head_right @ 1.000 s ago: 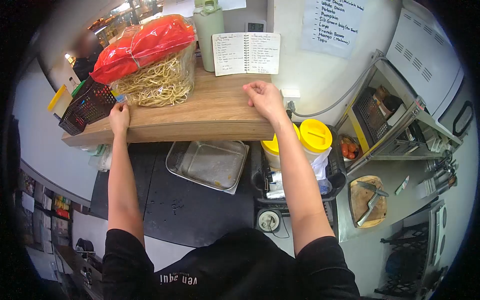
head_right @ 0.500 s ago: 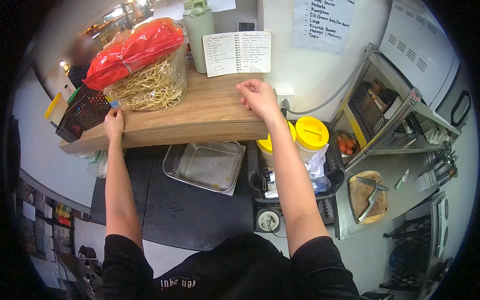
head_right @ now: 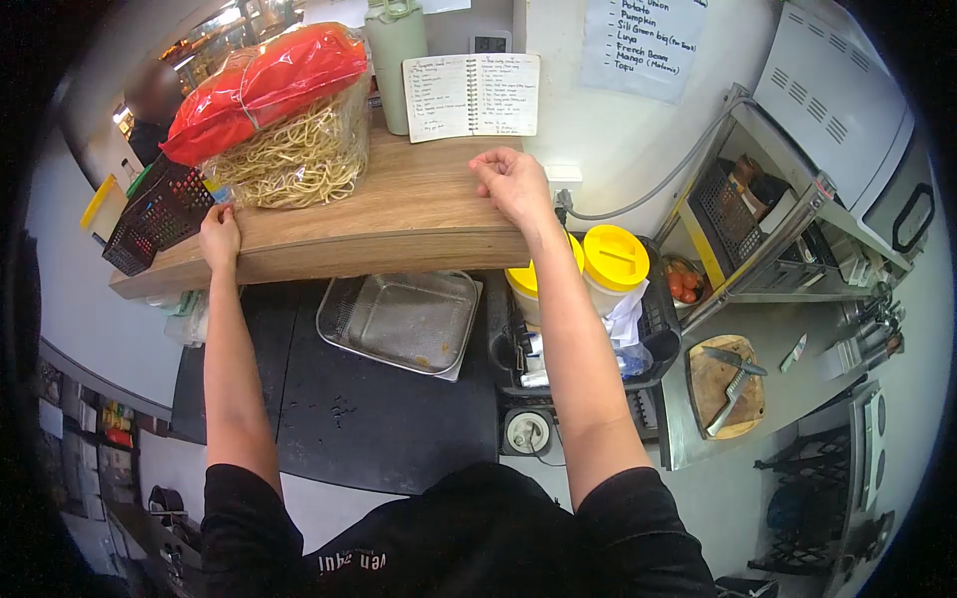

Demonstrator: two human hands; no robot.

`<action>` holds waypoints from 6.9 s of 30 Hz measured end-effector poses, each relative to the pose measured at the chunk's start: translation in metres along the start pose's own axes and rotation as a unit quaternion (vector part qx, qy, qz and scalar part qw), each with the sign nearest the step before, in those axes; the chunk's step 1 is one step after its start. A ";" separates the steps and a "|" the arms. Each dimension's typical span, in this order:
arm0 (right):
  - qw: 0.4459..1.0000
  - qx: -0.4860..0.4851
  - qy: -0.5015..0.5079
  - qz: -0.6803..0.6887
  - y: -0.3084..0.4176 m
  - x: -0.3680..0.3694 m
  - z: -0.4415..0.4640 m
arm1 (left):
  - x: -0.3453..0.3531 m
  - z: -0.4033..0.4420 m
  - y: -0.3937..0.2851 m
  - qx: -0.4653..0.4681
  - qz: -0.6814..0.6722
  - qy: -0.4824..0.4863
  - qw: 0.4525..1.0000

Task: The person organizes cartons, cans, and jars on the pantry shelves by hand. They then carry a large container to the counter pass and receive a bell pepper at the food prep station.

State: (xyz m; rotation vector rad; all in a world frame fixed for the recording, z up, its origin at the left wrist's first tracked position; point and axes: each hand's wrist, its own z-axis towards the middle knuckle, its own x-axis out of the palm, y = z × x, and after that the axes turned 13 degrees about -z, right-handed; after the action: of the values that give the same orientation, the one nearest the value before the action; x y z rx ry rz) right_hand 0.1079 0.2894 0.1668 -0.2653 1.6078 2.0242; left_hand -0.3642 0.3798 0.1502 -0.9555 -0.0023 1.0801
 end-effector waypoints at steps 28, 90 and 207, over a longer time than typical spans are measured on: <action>0.999 -0.022 -0.019 0.020 -0.004 0.004 0.000 | 0.003 -0.012 0.002 0.018 -0.032 -0.130 0.991; 0.904 -0.123 -0.165 -0.374 0.019 0.018 -0.027 | -0.162 -0.236 -0.306 0.270 -0.581 0.544 0.542; 0.834 0.359 -0.023 0.419 -0.466 -0.306 -0.172 | 0.139 -0.197 -0.274 0.094 -0.065 0.078 0.990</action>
State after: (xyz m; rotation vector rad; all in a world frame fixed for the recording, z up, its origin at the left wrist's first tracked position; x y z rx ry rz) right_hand 0.5767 0.1069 -0.1285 0.9093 2.5856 1.7000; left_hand -0.0046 0.3187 0.1488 -0.8557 0.1607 0.8665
